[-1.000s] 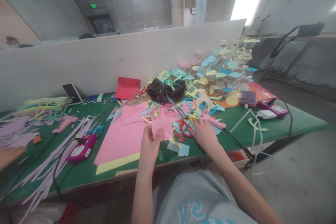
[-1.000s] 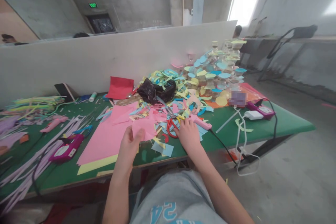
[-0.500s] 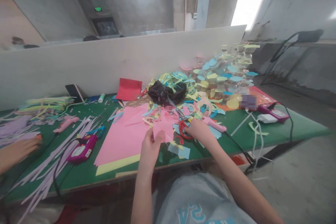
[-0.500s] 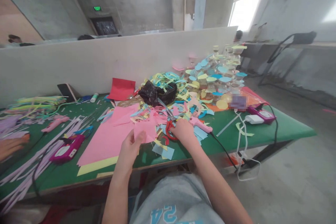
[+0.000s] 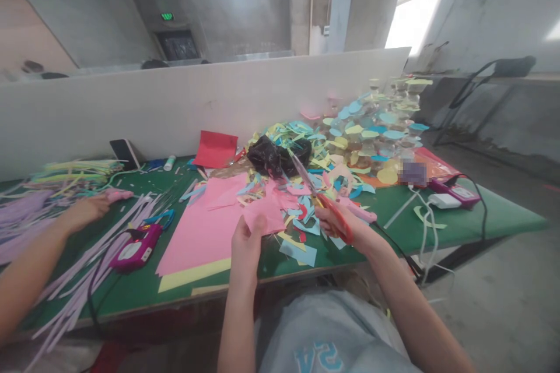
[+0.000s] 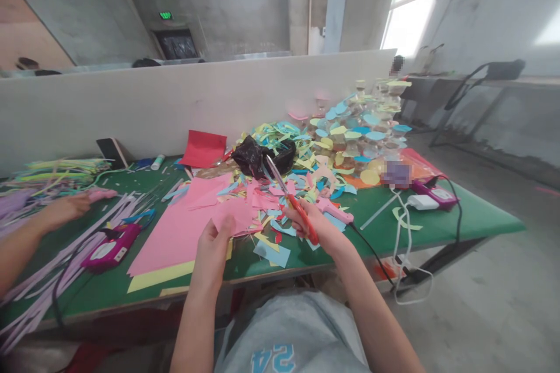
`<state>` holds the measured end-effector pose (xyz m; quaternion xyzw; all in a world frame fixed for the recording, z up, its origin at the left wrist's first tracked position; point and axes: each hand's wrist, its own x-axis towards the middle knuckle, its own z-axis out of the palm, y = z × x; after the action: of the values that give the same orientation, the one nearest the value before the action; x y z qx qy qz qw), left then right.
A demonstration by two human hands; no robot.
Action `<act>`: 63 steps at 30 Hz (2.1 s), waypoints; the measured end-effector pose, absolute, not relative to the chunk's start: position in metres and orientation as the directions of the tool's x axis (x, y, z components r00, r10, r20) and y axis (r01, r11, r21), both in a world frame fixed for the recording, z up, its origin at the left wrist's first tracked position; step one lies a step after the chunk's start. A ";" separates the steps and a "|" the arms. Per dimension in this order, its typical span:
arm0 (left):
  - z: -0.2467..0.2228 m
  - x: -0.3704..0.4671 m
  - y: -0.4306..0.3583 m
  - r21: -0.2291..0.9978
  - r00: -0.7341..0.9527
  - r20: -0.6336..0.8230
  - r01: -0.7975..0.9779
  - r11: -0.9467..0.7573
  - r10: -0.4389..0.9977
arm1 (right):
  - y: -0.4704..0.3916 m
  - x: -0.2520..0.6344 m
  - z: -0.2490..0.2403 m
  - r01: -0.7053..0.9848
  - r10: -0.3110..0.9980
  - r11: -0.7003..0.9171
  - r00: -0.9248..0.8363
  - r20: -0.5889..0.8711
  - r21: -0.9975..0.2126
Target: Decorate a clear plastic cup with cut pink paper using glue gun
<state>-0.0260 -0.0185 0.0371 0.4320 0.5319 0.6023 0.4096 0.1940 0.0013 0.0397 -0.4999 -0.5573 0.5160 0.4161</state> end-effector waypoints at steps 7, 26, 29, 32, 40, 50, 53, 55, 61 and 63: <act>0.037 -0.020 -0.018 0.951 -0.360 0.048 -0.268 -0.153 0.932 | -0.038 0.199 0.052 0.225 0.918 0.019 -0.390 -0.072 -0.974; 0.043 -0.007 -0.019 0.884 -0.457 0.024 -0.405 -0.232 0.889 | -0.049 0.169 0.056 0.273 0.884 0.011 -0.453 -0.118 -0.962; 0.040 -0.004 -0.018 0.904 -0.415 0.046 -0.369 -0.215 0.908 | -0.054 0.167 0.061 0.248 0.887 0.008 -0.449 -0.108 -0.969; 0.039 -0.003 -0.016 0.918 -0.373 0.093 -0.327 -0.225 0.923 | -0.054 0.167 0.061 0.265 0.901 0.055 -0.429 -0.066 -0.963; 0.040 -0.003 -0.016 0.899 -0.385 0.047 -0.387 -0.207 0.922 | -0.046 0.169 0.055 0.230 0.896 0.006 -0.433 -0.097 -0.973; 0.040 -0.008 -0.020 0.970 -0.439 0.046 -0.195 -0.146 0.897 | -0.050 0.169 0.056 0.225 0.900 0.023 -0.428 -0.078 -0.974; 0.044 -0.011 -0.022 0.989 -0.430 0.056 -0.102 -0.110 0.901 | -0.047 0.173 0.052 0.276 0.876 0.110 -0.481 -0.038 -0.955; 0.046 -0.013 -0.023 0.991 -0.374 0.079 -0.067 -0.112 0.924 | -0.046 0.176 0.050 0.298 0.862 0.142 -0.506 -0.030 -0.944; 0.046 -0.024 -0.022 0.993 -0.318 0.117 0.041 -0.110 0.941 | -0.048 0.173 0.053 0.265 0.871 0.121 -0.491 -0.026 -0.957; 0.045 -0.028 -0.021 0.992 -0.309 0.123 0.059 -0.110 0.943 | -0.049 0.169 0.054 0.235 0.886 0.103 -0.462 -0.018 -0.966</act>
<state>-0.0279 -0.0213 0.0449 0.4535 0.5523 0.5910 0.3742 0.1689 -0.0494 0.0538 -0.4156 -0.6749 0.5250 0.3100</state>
